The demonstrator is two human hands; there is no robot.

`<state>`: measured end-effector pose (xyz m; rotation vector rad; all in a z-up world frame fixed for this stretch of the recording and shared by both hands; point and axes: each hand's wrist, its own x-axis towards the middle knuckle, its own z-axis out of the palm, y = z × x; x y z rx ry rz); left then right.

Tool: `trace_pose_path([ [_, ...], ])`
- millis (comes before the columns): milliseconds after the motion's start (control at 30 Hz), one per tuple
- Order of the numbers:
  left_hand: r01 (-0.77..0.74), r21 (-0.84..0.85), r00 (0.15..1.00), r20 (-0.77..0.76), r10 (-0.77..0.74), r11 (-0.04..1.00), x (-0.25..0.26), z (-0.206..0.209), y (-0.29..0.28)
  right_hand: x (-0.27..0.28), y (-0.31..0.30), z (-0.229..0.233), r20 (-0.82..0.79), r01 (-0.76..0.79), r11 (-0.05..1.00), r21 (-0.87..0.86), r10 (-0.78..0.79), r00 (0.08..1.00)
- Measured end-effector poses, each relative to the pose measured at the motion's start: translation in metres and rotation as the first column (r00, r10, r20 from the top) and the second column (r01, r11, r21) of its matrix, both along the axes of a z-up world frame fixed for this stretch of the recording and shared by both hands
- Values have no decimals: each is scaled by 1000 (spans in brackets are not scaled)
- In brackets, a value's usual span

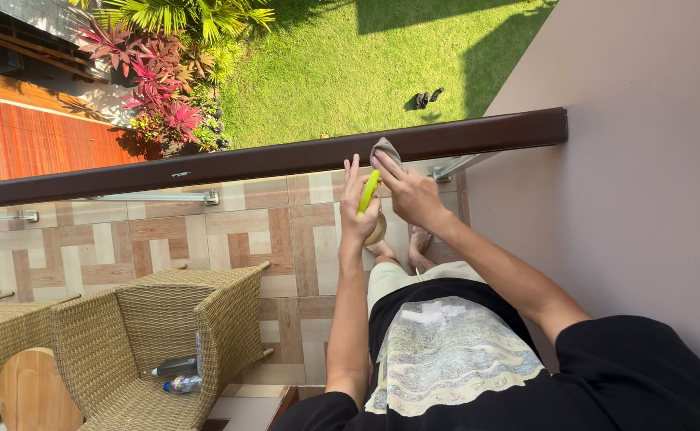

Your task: The person wipes a balcony railing with a cloth while holding a spray bottle in their other hand.

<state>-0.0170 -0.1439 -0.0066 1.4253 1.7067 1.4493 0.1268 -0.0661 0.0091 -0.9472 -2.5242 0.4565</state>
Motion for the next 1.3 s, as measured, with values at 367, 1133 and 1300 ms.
trace_pose_path([
  [367,150,-120,987,82,-141,981,-30,-7,4,-32,15,7,26,210,978,-3,-210,977],
  [1133,274,-64,957,117,-265,960,-62,2,2,26,21,6,150,523,852,-16,-515,844],
  [1300,374,-57,918,162,-361,926,-53,5,7,-9,27,-12,89,528,847,-68,-522,848],
])
